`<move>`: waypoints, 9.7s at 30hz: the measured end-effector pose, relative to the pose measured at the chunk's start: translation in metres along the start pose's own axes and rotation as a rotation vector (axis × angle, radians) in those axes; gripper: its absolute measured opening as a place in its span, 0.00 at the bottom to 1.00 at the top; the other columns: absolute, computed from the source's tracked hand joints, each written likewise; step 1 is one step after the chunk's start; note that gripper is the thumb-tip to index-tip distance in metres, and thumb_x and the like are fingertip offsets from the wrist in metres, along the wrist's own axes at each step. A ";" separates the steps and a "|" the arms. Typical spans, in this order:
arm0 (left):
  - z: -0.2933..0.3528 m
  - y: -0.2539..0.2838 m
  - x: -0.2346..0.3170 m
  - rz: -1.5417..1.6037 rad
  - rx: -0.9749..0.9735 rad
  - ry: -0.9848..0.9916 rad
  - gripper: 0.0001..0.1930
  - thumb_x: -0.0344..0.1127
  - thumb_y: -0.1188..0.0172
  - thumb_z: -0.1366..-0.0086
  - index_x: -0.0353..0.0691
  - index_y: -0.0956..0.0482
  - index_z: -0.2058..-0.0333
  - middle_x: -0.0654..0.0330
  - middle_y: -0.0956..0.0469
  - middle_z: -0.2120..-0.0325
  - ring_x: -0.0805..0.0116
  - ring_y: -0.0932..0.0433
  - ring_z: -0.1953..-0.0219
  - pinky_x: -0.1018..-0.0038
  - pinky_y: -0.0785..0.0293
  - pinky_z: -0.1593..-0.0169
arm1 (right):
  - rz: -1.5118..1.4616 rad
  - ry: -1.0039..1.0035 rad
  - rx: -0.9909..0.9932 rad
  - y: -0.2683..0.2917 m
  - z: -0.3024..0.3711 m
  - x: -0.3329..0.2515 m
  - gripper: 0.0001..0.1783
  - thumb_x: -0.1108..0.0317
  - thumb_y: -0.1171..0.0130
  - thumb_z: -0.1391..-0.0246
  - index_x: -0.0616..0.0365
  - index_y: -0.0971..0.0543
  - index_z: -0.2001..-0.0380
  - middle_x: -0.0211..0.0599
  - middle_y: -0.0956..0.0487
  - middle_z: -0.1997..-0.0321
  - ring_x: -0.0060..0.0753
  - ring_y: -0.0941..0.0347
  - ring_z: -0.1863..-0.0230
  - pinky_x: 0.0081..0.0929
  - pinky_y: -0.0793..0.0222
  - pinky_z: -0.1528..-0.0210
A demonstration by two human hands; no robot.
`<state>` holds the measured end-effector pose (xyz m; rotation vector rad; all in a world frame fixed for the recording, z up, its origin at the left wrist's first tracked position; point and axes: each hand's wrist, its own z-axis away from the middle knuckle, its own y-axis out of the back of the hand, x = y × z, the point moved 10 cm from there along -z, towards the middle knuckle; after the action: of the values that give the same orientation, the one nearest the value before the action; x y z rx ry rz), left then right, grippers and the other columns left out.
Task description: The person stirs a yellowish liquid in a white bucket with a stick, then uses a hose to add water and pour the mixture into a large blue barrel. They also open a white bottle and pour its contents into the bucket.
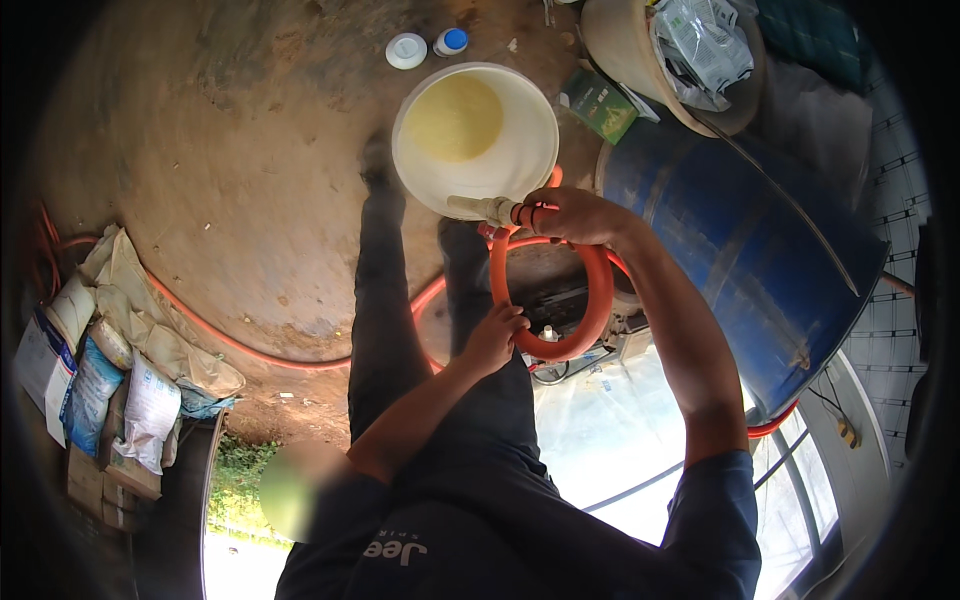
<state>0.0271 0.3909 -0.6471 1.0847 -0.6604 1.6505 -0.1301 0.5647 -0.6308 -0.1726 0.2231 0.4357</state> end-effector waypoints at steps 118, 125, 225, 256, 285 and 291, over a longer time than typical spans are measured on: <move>-0.005 0.052 -0.053 1.496 -0.054 0.393 0.28 0.55 0.44 0.31 0.41 0.31 0.42 0.58 0.23 0.51 0.62 0.22 0.51 0.59 0.23 0.47 | -0.437 0.269 0.500 -0.097 0.030 0.060 0.32 0.63 0.42 0.47 0.55 0.34 0.38 0.57 0.19 0.58 0.59 0.21 0.54 0.45 0.26 0.51; -0.032 0.051 -0.057 1.348 0.104 0.637 0.20 0.47 0.44 0.29 0.43 0.29 0.45 0.60 0.22 0.53 0.65 0.21 0.53 0.62 0.23 0.48 | -0.628 0.145 0.583 -0.106 0.039 0.097 0.32 0.66 0.41 0.47 0.56 0.32 0.37 0.57 0.21 0.50 0.54 0.24 0.45 0.38 0.29 0.44; -0.004 0.143 0.750 -0.738 0.063 -0.184 0.38 0.61 0.32 0.44 0.23 0.23 0.57 0.57 0.22 0.72 0.72 0.21 0.75 0.69 0.17 0.75 | -0.717 0.861 1.429 -0.209 0.537 0.282 0.31 0.73 0.36 0.52 0.65 0.28 0.42 0.43 0.18 0.65 0.36 0.18 0.63 0.27 0.27 0.55; -0.079 -0.130 0.855 -1.017 0.359 -0.071 0.34 0.59 0.32 0.42 0.33 0.31 0.53 0.52 0.21 0.64 0.66 0.16 0.67 0.66 0.14 0.70 | -0.737 1.175 1.556 -0.088 0.517 0.420 0.40 0.71 0.38 0.50 0.49 0.36 0.32 0.47 0.24 0.71 0.52 0.25 0.74 0.43 0.26 0.70; -0.097 -0.197 0.866 -1.131 0.365 -0.048 0.33 0.62 0.38 0.38 0.32 0.30 0.57 0.57 0.24 0.71 0.73 0.19 0.78 0.73 0.16 0.77 | -0.858 1.190 1.501 -0.072 0.510 0.466 0.37 0.71 0.39 0.48 0.48 0.35 0.33 0.53 0.23 0.63 0.58 0.23 0.64 0.44 0.25 0.62; -0.104 -0.196 0.868 -1.160 0.371 -0.040 0.35 0.65 0.39 0.38 0.31 0.29 0.56 0.57 0.24 0.71 0.73 0.20 0.78 0.72 0.16 0.76 | -0.869 1.207 1.602 -0.076 0.516 0.475 0.38 0.71 0.38 0.49 0.48 0.34 0.33 0.49 0.24 0.70 0.54 0.24 0.71 0.44 0.26 0.68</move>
<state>0.1015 0.9297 0.0651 1.3765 0.2899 0.7226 0.4133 0.7951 -0.2452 1.0661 1.5206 -0.8524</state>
